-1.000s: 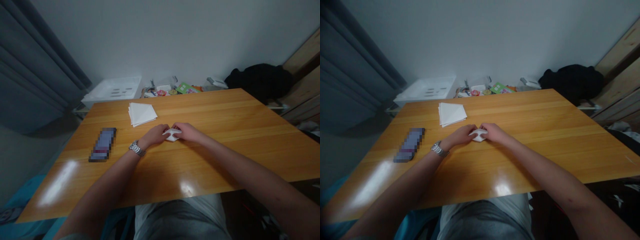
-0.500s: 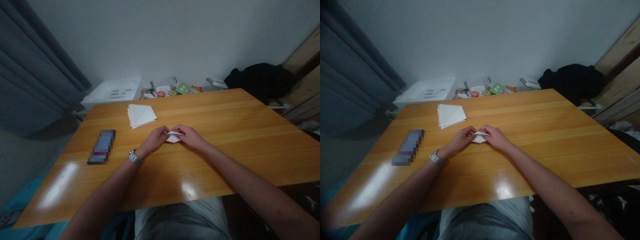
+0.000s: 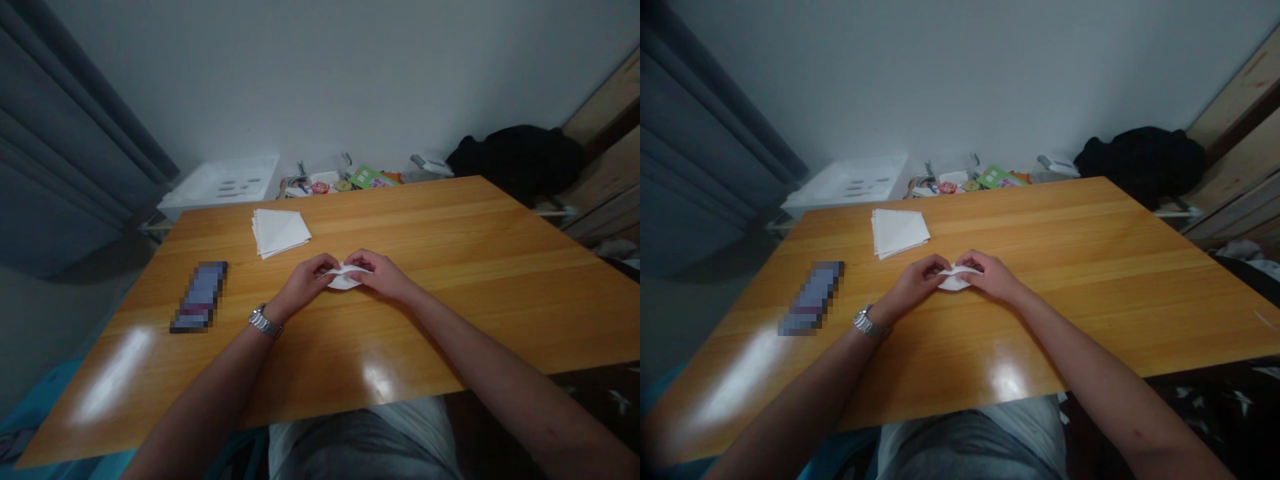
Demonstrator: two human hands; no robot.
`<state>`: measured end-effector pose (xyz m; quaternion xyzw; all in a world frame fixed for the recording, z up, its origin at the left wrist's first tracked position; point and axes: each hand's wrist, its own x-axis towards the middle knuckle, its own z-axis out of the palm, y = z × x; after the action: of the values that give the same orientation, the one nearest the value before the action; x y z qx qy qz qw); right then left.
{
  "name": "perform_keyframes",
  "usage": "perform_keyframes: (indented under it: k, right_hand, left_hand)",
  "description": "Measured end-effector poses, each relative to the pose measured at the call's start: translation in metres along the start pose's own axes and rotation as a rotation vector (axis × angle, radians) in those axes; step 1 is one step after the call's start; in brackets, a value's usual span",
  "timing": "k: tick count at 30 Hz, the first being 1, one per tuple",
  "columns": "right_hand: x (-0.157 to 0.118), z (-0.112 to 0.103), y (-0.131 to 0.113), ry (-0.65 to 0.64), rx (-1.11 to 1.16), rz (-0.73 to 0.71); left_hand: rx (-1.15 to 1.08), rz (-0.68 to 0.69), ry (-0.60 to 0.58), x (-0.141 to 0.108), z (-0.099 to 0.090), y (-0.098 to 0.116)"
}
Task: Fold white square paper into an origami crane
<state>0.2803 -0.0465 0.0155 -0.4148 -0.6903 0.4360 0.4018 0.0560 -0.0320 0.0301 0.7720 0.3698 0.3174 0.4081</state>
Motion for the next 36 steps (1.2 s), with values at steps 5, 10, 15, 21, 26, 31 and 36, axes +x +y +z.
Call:
perform_keyframes:
  k: [5,10,15,21,26,31,36]
  right_hand:
    - [0.0,-0.001,0.001,0.063,0.019,0.04]
    - [0.0,-0.001,0.004,0.104,-0.041,0.039]
    - [-0.005,0.001,-0.004,0.056,-0.148,-0.004]
    - [-0.006,-0.002,-0.009,0.058,-0.21,0.014]
    - [-0.006,-0.009,-0.006,-0.005,-0.21,0.079]
    - [-0.007,-0.014,-0.008,-0.09,-0.225,0.061]
    - [-0.008,-0.009,-0.015,-0.116,-0.314,0.029]
  left_hand:
    - [0.045,-0.019,0.023,-0.002,0.001,0.003]
    - [-0.013,-0.021,0.021,-0.003,0.005,0.006]
    - [-0.072,-0.056,0.074,-0.002,0.012,0.008]
    - [-0.015,-0.079,0.051,-0.001,0.011,0.002]
    - [-0.021,-0.066,0.059,0.001,0.004,-0.001]
    - [0.014,-0.055,0.035,0.002,-0.004,0.002]
    - [0.016,-0.076,0.023,0.001,-0.002,0.005]
